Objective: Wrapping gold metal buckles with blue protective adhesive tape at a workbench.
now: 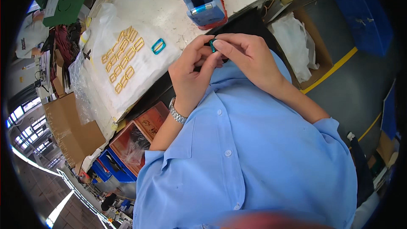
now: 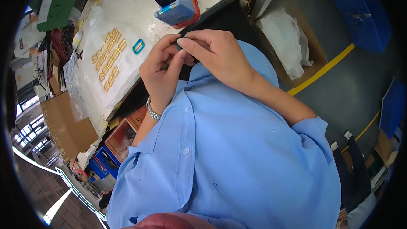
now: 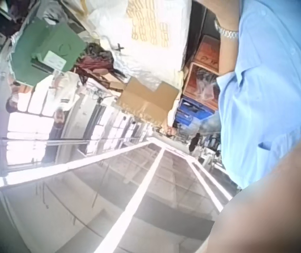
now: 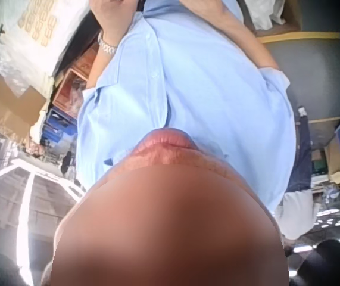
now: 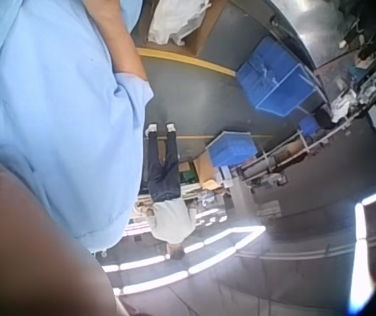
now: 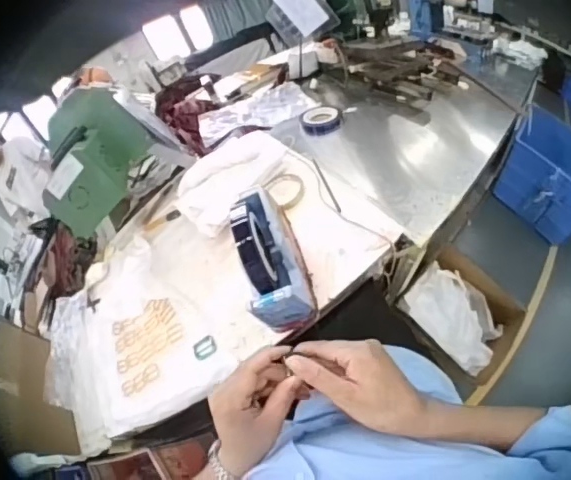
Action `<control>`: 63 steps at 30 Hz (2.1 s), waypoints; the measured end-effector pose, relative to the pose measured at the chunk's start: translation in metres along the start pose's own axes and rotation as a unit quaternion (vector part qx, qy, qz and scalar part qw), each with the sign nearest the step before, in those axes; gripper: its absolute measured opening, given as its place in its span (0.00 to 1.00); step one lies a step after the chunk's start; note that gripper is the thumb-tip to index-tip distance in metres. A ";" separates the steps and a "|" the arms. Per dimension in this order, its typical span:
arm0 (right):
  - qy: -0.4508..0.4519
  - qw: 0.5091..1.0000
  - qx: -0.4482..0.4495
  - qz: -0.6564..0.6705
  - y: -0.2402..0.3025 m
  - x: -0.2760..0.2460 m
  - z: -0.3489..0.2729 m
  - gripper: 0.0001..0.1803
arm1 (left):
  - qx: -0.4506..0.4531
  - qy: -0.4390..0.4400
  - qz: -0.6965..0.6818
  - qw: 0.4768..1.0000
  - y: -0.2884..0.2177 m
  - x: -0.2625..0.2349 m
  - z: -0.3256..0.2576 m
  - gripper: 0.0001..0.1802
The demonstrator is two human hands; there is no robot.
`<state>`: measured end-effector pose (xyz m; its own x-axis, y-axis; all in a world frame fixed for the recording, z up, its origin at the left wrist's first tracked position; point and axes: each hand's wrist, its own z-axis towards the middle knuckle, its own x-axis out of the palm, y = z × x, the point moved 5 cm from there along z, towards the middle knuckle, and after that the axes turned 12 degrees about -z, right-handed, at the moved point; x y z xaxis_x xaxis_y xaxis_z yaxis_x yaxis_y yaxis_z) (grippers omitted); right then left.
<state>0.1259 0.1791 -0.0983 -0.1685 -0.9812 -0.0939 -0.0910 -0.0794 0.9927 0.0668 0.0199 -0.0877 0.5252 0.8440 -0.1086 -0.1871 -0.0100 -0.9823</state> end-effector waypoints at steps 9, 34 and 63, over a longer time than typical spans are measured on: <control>0.087 0.990 -0.080 -0.082 0.028 -0.013 0.000 0.17 | -0.092 0.004 -0.228 0.969 -0.007 -0.012 -0.004 0.19; 0.066 0.990 -0.009 -0.121 0.034 0.009 -0.006 0.10 | -0.109 0.036 -0.181 0.977 -0.015 -0.030 -0.019 0.15; 0.164 0.978 0.100 0.083 -0.014 0.055 0.043 0.13 | 0.128 0.022 0.306 0.943 -0.023 -0.075 -0.004 0.23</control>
<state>0.0762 0.1339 -0.1204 0.1240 -0.9837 0.1302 -0.2856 0.0903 0.9541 0.0355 -0.0453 -0.0572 0.2866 0.6985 -0.6557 -0.6576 -0.3543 -0.6649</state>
